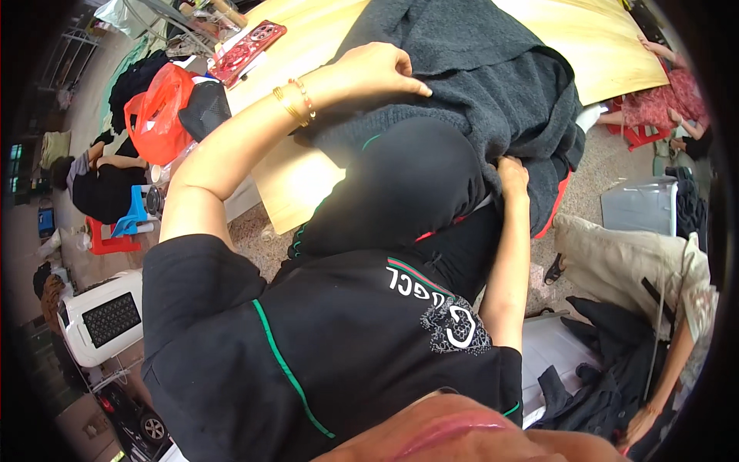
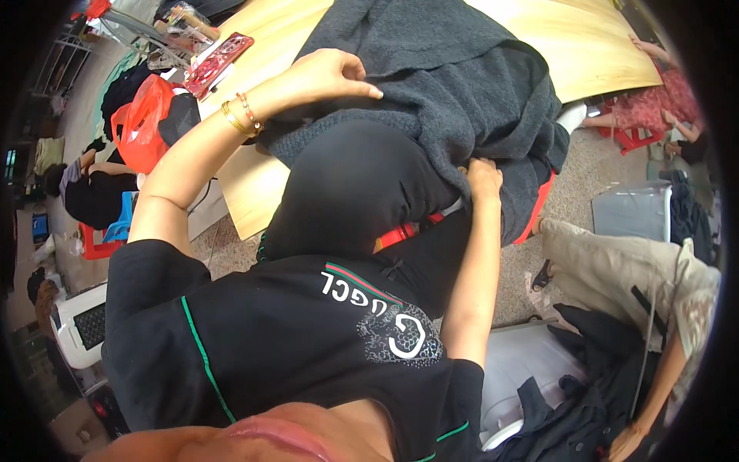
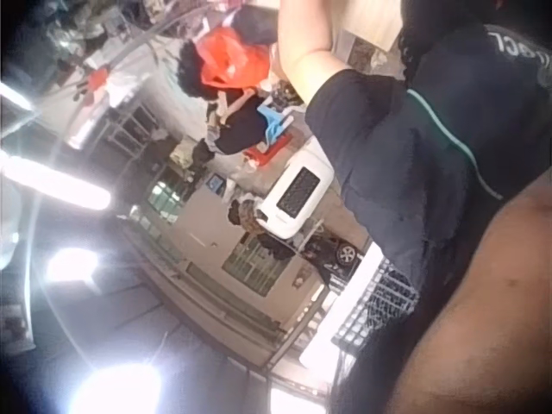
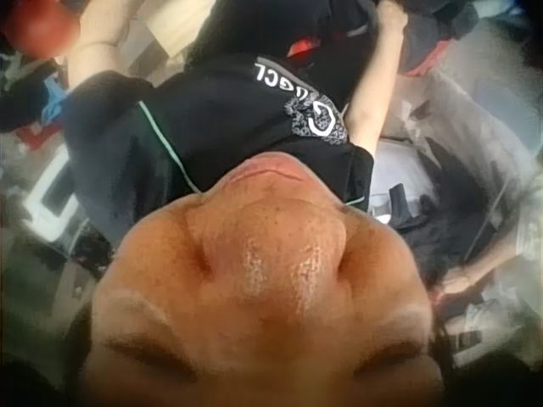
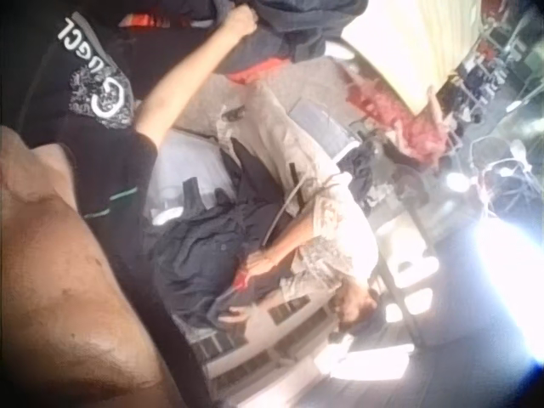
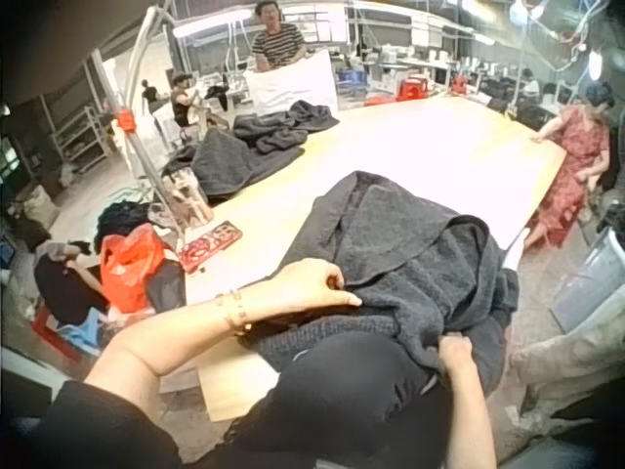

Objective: Inspecting and handling black cloth garment pieces in a textile workshop setting.

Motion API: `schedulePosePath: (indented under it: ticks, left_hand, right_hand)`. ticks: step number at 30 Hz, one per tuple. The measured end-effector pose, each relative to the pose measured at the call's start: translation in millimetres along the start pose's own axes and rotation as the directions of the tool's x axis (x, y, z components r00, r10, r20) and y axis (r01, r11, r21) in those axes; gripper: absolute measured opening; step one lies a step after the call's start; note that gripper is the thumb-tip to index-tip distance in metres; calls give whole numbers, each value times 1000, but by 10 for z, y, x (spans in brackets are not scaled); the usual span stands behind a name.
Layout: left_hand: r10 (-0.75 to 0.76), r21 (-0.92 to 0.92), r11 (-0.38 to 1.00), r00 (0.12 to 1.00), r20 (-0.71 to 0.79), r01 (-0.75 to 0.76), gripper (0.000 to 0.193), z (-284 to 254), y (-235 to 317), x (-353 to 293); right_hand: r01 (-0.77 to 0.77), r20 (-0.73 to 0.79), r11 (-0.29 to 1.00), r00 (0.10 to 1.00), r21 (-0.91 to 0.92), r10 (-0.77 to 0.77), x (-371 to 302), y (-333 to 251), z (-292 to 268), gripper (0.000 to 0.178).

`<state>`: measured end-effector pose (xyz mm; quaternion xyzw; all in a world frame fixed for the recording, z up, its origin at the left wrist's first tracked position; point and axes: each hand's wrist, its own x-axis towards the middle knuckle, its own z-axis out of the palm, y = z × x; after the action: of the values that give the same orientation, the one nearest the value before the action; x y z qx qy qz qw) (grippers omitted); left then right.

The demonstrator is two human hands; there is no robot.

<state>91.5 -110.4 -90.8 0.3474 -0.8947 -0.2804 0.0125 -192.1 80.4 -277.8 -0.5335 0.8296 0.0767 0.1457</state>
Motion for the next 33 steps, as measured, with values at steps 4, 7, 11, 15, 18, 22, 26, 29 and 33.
schedulePosePath:
  ticks: [4,7,11,15,18,22,26,29,33]
  left_hand:
    - [60,133,990,992,-107,-45,37,108,-34,59]
    - [98,49,995,979,-181,-90,30,94,-106,112]
    - [143,-83,984,976,-165,-158,31,-422,-512,358]
    - [247,-472,751,859,-448,-462,18,-1014,49,257]
    - [354,-537,608,805,-476,-585,16,-1310,332,453]
    - [376,-360,649,694,-615,-670,19,-1399,571,543]
    - [563,116,784,619,-548,-610,22,-1243,1150,152]
    - [438,-98,848,793,-424,-521,30,-832,1191,679]
    - [621,-91,747,740,-257,-659,27,-213,1553,895]
  right_hand:
    - [-29,40,998,999,-65,31,28,-97,-76,39]
    - [-32,70,989,997,-144,43,163,-62,28,34]
    - [-63,80,995,994,-81,69,271,-150,-4,34]
    - [20,63,995,998,-99,-14,318,-31,107,39]
    - [-312,230,938,934,150,274,507,259,244,55]
    - [148,-599,954,800,261,40,515,143,547,56]
    - [201,-582,903,811,379,64,519,185,486,55]
    - [261,-598,870,800,419,48,582,82,398,54]
    - [277,-584,808,805,520,99,478,229,398,53]
